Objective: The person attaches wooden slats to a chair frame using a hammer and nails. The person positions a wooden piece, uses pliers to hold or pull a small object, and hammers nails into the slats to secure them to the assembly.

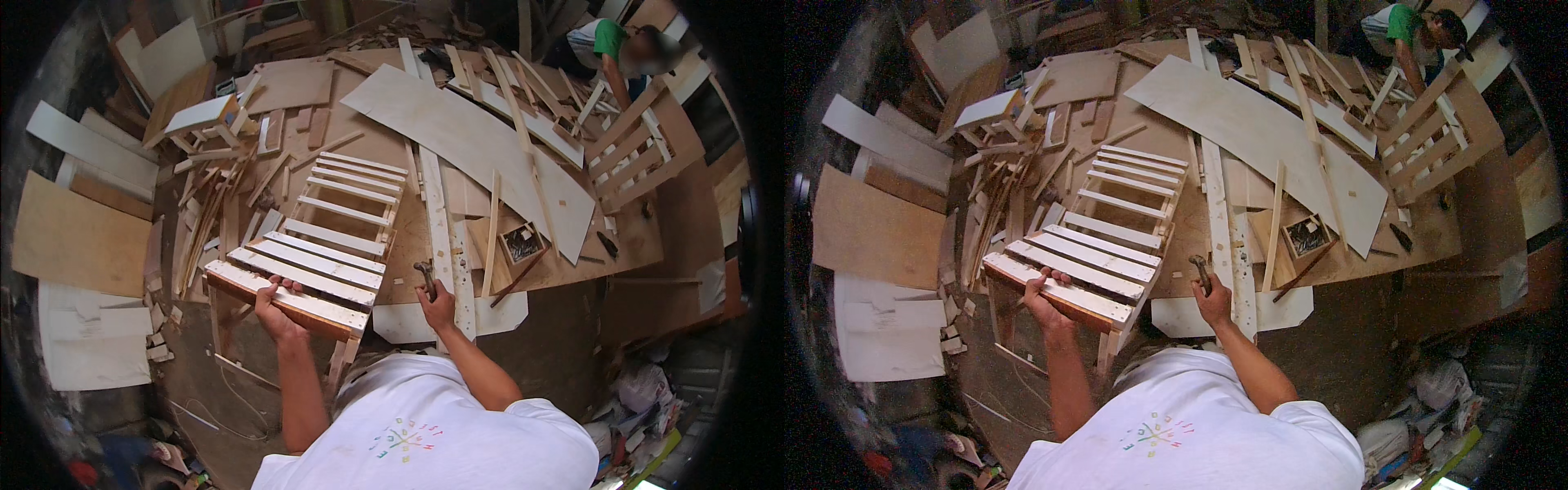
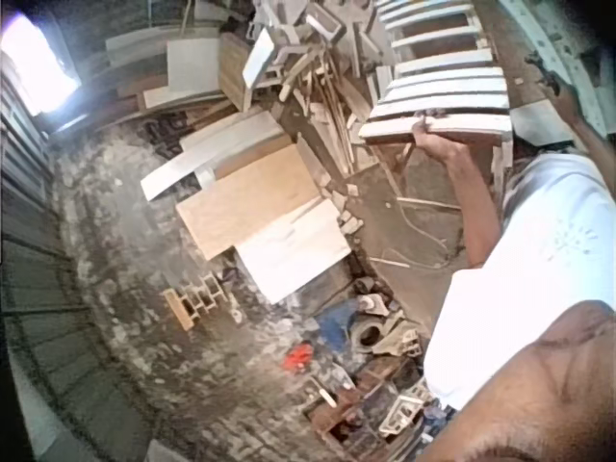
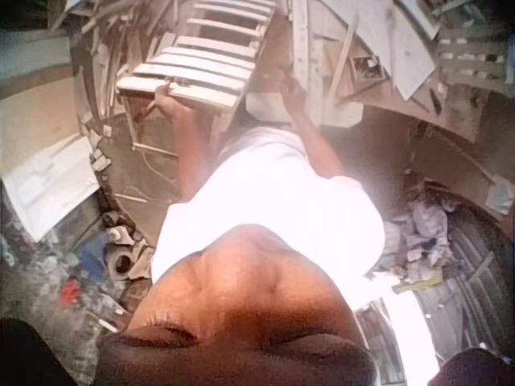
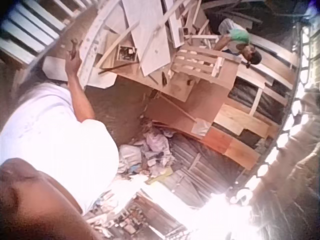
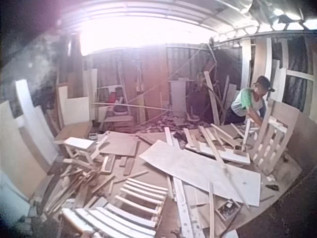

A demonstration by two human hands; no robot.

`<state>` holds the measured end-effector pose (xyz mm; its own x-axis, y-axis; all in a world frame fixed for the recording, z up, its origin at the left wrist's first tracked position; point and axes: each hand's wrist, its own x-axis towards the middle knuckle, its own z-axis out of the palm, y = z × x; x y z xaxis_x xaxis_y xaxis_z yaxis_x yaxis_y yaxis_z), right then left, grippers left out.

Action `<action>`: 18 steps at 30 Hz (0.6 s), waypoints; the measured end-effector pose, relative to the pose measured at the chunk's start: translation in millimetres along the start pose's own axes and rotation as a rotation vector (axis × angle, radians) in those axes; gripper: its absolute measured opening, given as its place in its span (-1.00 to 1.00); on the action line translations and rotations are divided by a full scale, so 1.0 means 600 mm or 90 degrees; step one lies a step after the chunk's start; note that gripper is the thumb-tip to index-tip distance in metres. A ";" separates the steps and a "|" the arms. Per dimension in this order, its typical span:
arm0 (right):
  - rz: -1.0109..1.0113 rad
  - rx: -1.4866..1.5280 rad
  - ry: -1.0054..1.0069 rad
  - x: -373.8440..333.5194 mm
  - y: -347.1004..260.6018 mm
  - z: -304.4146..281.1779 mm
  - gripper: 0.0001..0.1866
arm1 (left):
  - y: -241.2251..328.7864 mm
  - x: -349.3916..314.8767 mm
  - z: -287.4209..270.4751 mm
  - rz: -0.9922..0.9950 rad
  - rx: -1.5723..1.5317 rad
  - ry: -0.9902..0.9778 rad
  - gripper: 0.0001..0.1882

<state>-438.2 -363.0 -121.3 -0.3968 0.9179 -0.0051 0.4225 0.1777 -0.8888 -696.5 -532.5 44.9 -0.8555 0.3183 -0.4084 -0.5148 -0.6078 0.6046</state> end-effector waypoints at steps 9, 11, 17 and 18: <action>0.010 0.008 -0.084 -0.004 -0.001 -0.002 -0.72 | -0.025 -0.020 0.019 0.056 0.090 0.069 -0.66; 0.030 -0.019 -0.110 -0.002 0.001 -0.003 -0.70 | -0.039 -0.050 0.016 0.069 0.139 0.075 -0.66; 0.036 -0.002 -0.124 -0.007 0.005 0.015 -0.67 | -0.021 -0.089 -0.014 0.035 0.272 0.080 -0.25; 0.031 0.009 -0.119 -0.015 0.010 0.018 -0.67 | -0.025 -0.100 -0.014 0.047 0.284 0.106 -0.23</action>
<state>-440.7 -373.7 -131.6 -0.5207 0.8434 -0.1326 0.4348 0.1283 -0.8914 -637.2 -548.5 54.6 -0.8887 0.1425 -0.4358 -0.4582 -0.2418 0.8553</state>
